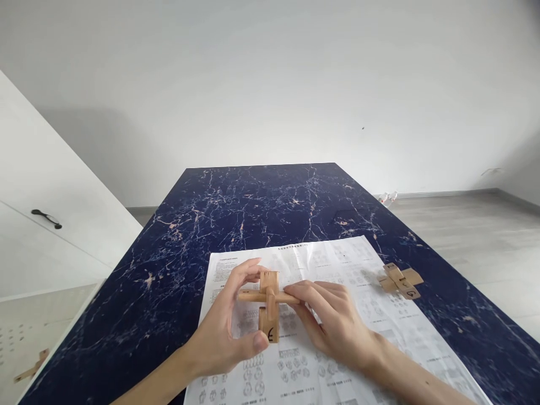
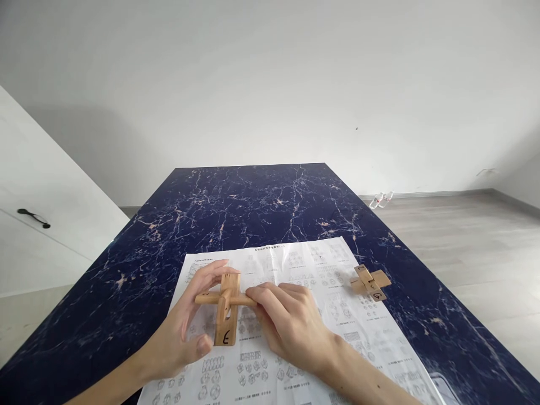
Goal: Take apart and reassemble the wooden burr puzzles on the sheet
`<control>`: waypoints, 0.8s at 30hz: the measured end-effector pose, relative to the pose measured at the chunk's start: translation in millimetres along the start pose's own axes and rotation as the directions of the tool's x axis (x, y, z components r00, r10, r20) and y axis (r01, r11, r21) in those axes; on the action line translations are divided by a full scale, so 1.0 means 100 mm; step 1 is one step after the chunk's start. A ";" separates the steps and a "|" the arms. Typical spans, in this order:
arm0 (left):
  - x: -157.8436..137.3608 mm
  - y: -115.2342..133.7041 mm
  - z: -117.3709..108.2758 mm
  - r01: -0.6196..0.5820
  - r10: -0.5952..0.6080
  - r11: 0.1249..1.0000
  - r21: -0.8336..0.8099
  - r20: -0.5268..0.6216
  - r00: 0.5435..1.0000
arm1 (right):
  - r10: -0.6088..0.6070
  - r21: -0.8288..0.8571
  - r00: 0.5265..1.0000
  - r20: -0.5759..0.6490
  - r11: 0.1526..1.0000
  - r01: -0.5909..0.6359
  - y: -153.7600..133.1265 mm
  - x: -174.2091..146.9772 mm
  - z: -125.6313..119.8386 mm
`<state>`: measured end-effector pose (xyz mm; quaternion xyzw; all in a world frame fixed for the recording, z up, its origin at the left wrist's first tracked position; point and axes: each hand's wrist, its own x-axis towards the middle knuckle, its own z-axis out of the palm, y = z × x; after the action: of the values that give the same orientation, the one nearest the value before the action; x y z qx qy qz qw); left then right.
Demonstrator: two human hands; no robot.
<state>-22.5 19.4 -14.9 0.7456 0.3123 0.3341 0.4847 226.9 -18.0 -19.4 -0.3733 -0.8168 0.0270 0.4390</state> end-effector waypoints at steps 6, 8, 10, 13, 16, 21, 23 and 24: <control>0.01 0.02 0.01 0.075 -0.075 0.997 -0.021 0.003 0.997 | -0.089 -0.062 0.996 -0.017 0.994 0.087 0.01 0.01 0.01; 0.02 0.03 0.02 0.091 -0.091 0.996 -0.026 -0.003 0.996 | -0.102 -0.074 0.995 -0.005 0.992 0.101 0.00 0.00 0.00; 0.02 0.04 0.02 0.102 -0.102 0.995 -0.013 -0.017 0.995 | -0.100 -0.086 0.995 0.021 0.991 0.101 0.00 0.00 0.00; 0.02 0.04 0.02 0.125 -0.125 0.992 0.010 -0.035 0.992 | -0.081 -0.104 0.995 0.056 0.991 0.086 0.01 -0.02 -0.01; 0.01 0.03 0.03 0.144 -0.143 0.989 0.020 -0.055 0.988 | -0.077 -0.111 0.995 0.055 0.990 0.083 0.02 -0.02 0.00; 0.00 0.02 0.00 0.142 -0.138 0.989 0.030 -0.094 0.986 | -0.079 -0.120 0.996 0.030 0.989 0.082 0.05 -0.01 -0.01; 0.01 0.02 -0.03 0.146 -0.139 0.988 0.055 -0.120 0.983 | -0.081 -0.120 0.997 0.017 0.989 0.082 0.07 0.01 -0.02; 0.02 0.02 -0.05 0.146 -0.135 0.986 0.074 -0.137 0.981 | -0.078 -0.122 0.997 0.014 0.989 0.079 0.08 0.01 -0.03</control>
<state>-25.6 22.8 -11.3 0.7176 0.4094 0.3340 0.4538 233.4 -12.7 -19.7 -0.3670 -0.8331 -0.0385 0.4121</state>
